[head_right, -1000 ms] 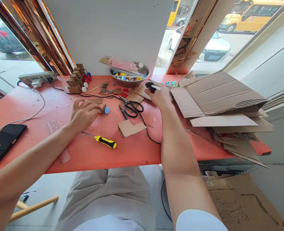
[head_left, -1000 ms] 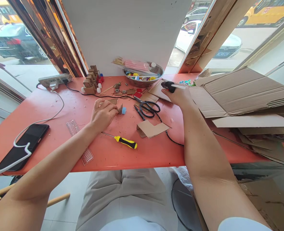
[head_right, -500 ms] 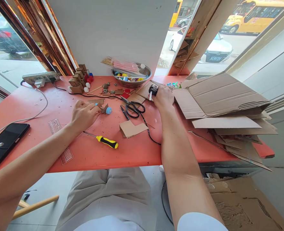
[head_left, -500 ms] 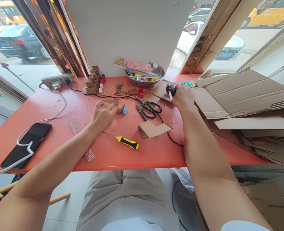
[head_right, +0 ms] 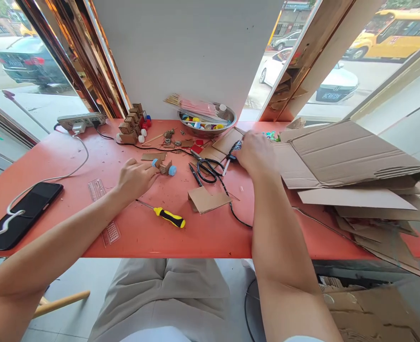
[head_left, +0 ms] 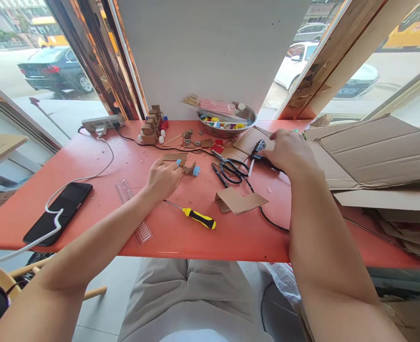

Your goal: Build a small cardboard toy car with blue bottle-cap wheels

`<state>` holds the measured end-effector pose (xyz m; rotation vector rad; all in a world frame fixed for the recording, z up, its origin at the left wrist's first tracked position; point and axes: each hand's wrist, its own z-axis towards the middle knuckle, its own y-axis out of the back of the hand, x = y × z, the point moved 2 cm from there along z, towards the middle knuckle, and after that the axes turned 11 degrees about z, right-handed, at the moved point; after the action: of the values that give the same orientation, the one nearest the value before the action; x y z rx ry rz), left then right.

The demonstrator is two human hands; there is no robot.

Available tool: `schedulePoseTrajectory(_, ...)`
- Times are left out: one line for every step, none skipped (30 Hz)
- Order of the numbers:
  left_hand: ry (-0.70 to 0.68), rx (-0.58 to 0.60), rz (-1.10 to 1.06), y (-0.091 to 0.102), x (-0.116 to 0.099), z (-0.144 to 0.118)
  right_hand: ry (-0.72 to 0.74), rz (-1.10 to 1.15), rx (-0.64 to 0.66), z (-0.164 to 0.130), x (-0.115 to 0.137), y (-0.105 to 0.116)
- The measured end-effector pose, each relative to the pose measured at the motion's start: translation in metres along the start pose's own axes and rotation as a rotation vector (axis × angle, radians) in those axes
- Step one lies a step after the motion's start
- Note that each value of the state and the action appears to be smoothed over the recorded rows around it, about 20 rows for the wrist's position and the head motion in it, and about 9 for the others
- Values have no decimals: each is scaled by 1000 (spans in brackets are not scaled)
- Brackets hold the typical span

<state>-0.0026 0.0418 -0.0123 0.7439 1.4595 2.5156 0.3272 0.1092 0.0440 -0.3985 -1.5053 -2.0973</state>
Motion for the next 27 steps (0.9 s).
schedulePoseTrajectory(-6,10,2,1,0,0,-1,41,36,-1,17,-4)
schedulePoseTrajectory(-10,18,3,1,-1,-1,27,106,87,-3,37,-10)
schedulePoseTrajectory(-11,25,4,2,-1,-1,78,187,171,-3,57,-19)
schedulePoseTrajectory(-9,31,3,3,-1,-2,121,271,260,-3,76,-30)
schedulePoseTrajectory(-3,40,3,3,-1,-2,140,342,342,-1,92,-42)
schedulePoseTrajectory(4,52,1,3,0,-3,128,410,419,1,104,-54)
schedulePoseTrajectory(11,64,-1,4,0,-4,87,485,487,4,111,-65)
schedulePoseTrajectory(18,76,-5,4,0,-5,33,556,541,8,115,-75)
schedulePoseTrajectory(24,84,-11,4,0,-6,-17,629,584,11,116,-83)
schedulePoseTrajectory(26,90,-17,5,0,-7,-75,699,622,14,116,-89)
schedulePoseTrajectory(25,95,-23,5,0,-8,-129,756,659,15,114,-93)
schedulePoseTrajectory(24,99,-27,6,-1,-9,-177,799,698,15,113,-96)
schedulePoseTrajectory(21,106,-29,7,-2,-9,-216,829,736,15,111,-98)
schedulePoseTrajectory(17,115,-29,8,-2,-10,-242,848,770,13,111,-99)
schedulePoseTrajectory(14,123,-29,8,-3,-10,-258,860,799,10,110,-100)
schedulePoseTrajectory(10,131,-30,9,-4,-10,-266,872,820,8,110,-100)
schedulePoseTrajectory(6,138,-32,10,-4,-10,-270,885,833,6,110,-100)
schedulePoseTrajectory(6,143,-37,11,-4,-11,-272,899,837,4,109,-100)
schedulePoseTrajectory(9,147,-44,11,-4,-11,-272,912,838,2,108,-101)
schedulePoseTrajectory(14,150,-52,11,-4,-11,-271,924,835,1,107,-102)
schedulePoseTrajectory(18,154,-59,11,-4,-11,-270,933,831,0,105,-103)
schedulePoseTrajectory(21,158,-61,11,-4,-12,-269,940,827,0,103,-104)
schedulePoseTrajectory(23,161,-59,10,-3,-12,-269,945,828,-1,101,-105)
schedulePoseTrajectory(22,164,-52,9,-3,-12,-266,953,834,-1,100,-105)
schedulePoseTrajectory(20,167,-43,9,-3,-12,-258,962,838,-2,99,-106)
schedulePoseTrajectory(20,169,-35,8,-3,-12,-248,971,844,-2,98,-106)
schedulePoseTrajectory(21,170,-30,8,-3,-12,-233,980,849,-2,97,-106)
